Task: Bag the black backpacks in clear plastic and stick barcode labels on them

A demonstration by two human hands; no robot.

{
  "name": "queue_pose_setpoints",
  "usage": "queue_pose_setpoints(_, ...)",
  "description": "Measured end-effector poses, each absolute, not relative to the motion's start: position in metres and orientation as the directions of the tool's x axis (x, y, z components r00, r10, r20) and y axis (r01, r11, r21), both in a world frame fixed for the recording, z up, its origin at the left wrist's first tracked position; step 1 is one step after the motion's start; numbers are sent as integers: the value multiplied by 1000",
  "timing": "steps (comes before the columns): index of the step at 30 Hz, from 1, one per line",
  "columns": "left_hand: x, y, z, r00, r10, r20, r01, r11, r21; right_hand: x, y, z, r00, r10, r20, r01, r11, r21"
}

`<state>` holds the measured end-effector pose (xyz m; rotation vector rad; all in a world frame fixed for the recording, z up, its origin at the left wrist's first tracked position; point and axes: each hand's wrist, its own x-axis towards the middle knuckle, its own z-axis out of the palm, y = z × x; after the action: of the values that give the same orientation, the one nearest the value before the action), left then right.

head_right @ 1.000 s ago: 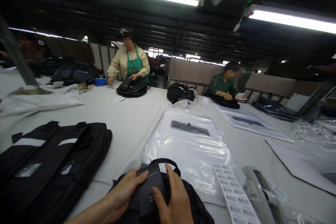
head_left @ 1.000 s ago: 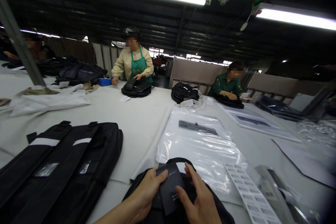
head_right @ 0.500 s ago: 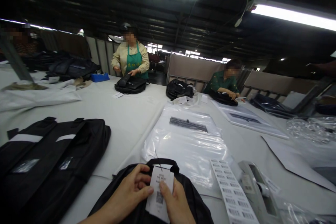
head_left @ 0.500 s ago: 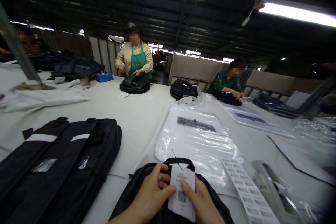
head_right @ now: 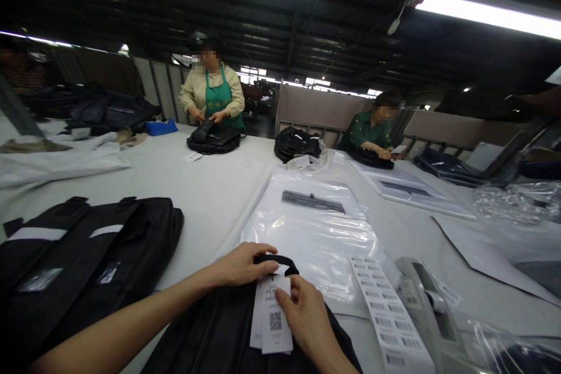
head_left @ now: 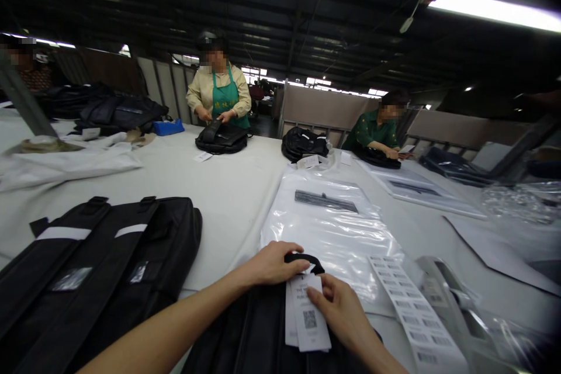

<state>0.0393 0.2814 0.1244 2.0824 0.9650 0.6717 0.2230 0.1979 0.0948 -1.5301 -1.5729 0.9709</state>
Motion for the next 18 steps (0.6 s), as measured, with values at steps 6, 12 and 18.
queue_pose_setpoints(6, 33, 301, 101, 651, 759, 28, 414, -385, 825, 227, 209, 102, 21, 999, 27, 563, 10, -826)
queue_pose_setpoints(12, 16, 295, 93, 606, 795, 33, 444, -373, 815, 231, 209, 103, -3, 987, -159, 614, -124, -779)
queue_pose_setpoints(18, 26, 292, 99, 640, 768, 24, 430, -384, 817, 219, 203, 102, -101, 947, -305, 571, -195, -797)
